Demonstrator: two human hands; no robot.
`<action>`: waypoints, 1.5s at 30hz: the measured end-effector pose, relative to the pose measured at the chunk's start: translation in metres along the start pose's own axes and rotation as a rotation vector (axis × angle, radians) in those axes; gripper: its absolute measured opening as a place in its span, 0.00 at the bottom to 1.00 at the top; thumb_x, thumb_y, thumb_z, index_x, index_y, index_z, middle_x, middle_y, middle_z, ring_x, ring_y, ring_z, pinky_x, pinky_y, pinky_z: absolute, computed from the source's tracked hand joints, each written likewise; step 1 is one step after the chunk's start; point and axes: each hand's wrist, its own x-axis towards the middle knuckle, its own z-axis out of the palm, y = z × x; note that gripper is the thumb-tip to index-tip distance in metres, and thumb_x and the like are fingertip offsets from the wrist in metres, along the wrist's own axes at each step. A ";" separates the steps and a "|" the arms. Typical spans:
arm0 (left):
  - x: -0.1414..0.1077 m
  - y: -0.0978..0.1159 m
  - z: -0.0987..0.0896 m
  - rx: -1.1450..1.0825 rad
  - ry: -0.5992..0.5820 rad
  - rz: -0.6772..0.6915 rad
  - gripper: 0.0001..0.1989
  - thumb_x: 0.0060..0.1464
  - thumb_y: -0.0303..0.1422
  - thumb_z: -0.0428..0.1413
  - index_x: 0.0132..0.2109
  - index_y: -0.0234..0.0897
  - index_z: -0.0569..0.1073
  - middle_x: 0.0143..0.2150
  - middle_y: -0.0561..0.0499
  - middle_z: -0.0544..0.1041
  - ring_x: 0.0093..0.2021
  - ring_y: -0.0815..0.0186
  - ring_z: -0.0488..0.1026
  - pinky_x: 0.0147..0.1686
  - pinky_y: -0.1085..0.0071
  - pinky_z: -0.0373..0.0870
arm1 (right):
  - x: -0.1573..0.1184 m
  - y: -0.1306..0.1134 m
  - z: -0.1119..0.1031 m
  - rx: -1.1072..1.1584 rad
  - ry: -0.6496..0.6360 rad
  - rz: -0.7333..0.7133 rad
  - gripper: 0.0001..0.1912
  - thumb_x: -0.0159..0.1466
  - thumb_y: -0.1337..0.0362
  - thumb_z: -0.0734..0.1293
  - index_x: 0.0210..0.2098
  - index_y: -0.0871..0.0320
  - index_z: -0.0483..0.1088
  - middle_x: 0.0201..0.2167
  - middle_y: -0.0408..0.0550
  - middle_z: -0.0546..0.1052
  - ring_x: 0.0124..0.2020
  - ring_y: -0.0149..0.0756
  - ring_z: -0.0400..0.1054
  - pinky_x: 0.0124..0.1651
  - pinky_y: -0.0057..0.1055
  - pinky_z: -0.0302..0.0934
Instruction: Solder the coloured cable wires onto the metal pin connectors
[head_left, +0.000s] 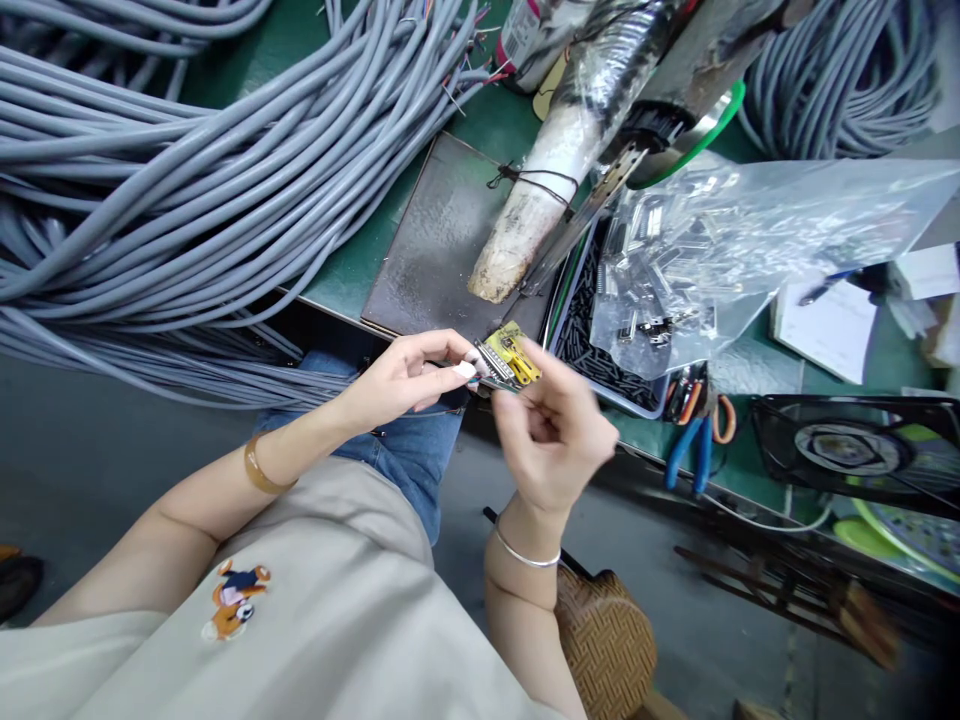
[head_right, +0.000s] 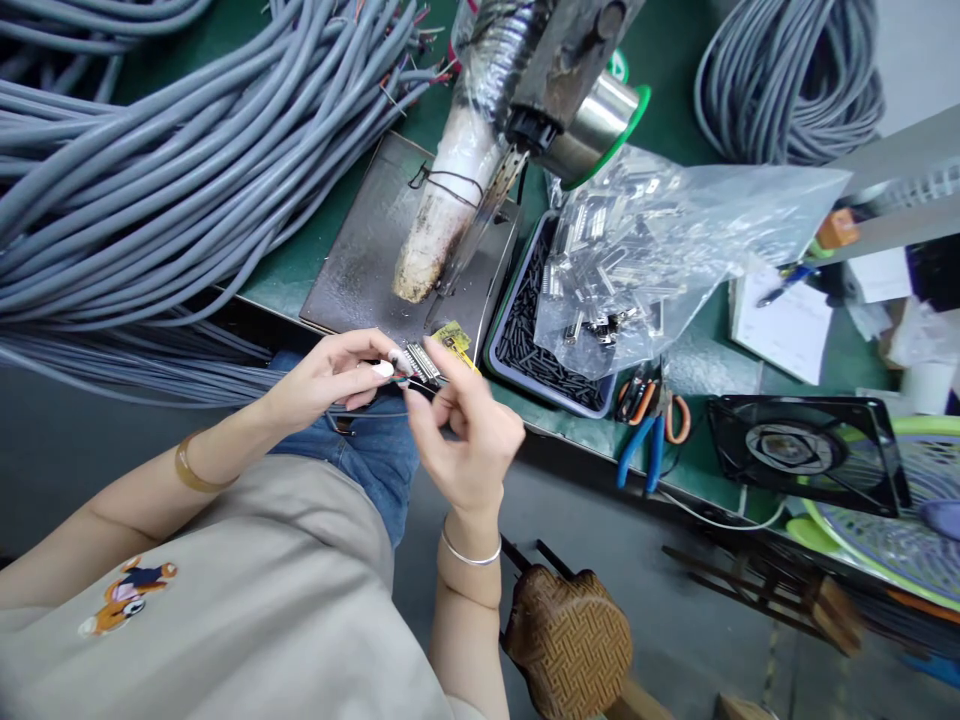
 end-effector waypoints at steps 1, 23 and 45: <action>0.000 -0.001 0.000 -0.008 0.023 0.020 0.12 0.54 0.38 0.66 0.38 0.33 0.77 0.31 0.52 0.76 0.18 0.80 0.58 0.16 0.78 0.51 | -0.001 0.000 -0.002 0.060 0.120 0.031 0.15 0.71 0.63 0.66 0.57 0.51 0.71 0.21 0.34 0.69 0.15 0.24 0.59 0.20 0.25 0.56; 0.015 -0.008 0.007 0.238 0.349 0.193 0.10 0.47 0.32 0.67 0.30 0.33 0.73 0.29 0.52 0.77 0.23 0.77 0.66 0.21 0.80 0.58 | -0.011 0.017 0.025 0.054 0.145 0.102 0.02 0.67 0.67 0.70 0.37 0.55 0.72 0.43 0.49 0.85 0.41 0.37 0.83 0.40 0.31 0.78; 0.028 0.008 0.021 0.457 0.454 0.267 0.08 0.50 0.29 0.62 0.30 0.36 0.70 0.28 0.54 0.71 0.26 0.74 0.66 0.25 0.77 0.61 | 0.010 0.018 0.025 0.231 0.187 0.248 0.03 0.66 0.66 0.71 0.36 0.56 0.73 0.44 0.49 0.85 0.42 0.37 0.83 0.40 0.32 0.79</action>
